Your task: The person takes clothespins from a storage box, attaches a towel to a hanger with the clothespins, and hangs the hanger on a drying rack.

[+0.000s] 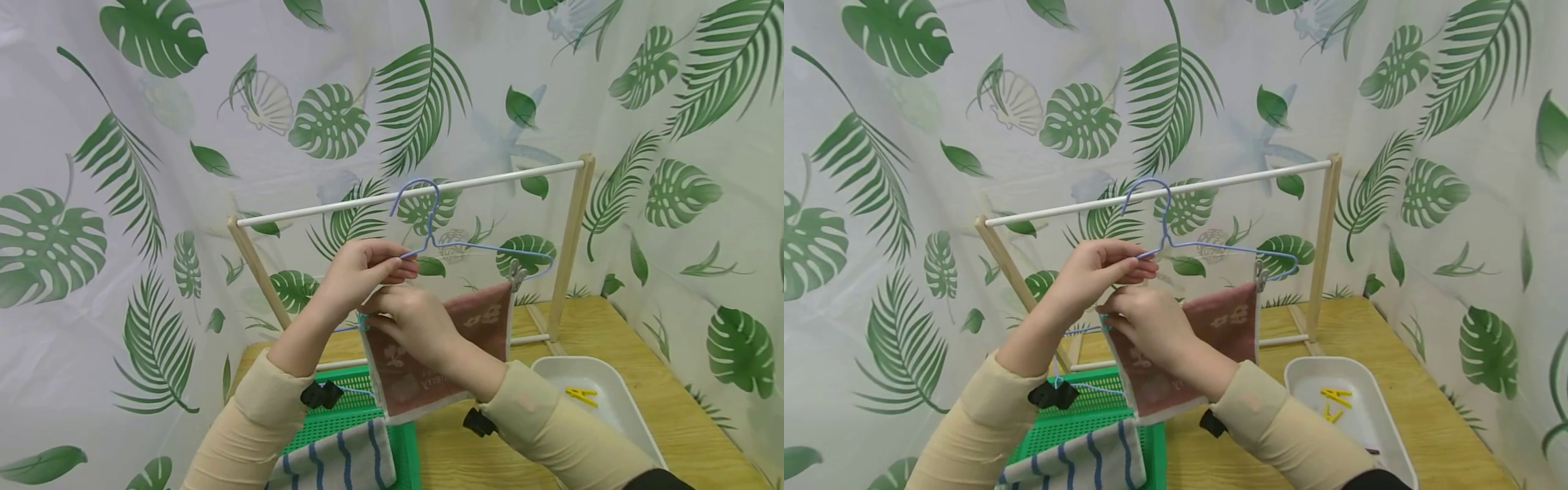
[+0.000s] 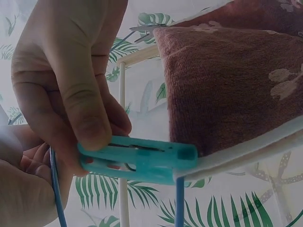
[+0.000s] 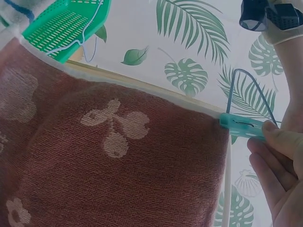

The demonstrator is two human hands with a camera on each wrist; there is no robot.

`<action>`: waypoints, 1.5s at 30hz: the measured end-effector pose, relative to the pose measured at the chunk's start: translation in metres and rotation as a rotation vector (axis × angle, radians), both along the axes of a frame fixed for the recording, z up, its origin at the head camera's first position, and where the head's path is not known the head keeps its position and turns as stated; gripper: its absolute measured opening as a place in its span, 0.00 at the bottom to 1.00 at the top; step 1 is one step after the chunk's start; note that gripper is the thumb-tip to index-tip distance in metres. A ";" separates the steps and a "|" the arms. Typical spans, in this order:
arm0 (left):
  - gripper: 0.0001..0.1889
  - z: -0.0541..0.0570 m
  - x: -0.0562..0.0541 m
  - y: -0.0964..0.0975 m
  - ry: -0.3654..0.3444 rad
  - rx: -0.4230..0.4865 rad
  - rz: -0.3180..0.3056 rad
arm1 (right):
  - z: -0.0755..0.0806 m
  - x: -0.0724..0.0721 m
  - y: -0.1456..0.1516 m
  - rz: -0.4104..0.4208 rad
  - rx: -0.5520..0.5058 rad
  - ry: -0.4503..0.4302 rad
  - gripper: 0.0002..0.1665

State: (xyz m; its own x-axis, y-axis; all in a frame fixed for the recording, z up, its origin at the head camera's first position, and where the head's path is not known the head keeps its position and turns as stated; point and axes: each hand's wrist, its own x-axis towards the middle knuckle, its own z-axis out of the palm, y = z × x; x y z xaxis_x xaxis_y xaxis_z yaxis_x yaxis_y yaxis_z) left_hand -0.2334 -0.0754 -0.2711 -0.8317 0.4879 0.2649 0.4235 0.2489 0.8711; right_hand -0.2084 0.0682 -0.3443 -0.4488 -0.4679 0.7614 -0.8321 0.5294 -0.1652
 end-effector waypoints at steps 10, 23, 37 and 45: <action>0.13 -0.001 -0.002 -0.001 -0.029 0.017 0.002 | 0.001 0.000 -0.001 -0.017 0.058 -0.034 0.08; 0.13 -0.004 -0.004 0.000 -0.015 0.001 0.005 | -0.002 0.000 -0.002 -0.056 0.132 -0.080 0.10; 0.14 -0.002 -0.002 -0.001 -0.010 0.023 -0.006 | -0.008 0.001 -0.001 -0.031 0.035 -0.135 0.11; 0.14 -0.003 -0.003 -0.005 -0.018 0.038 0.004 | -0.007 0.005 0.000 -0.036 0.003 -0.146 0.12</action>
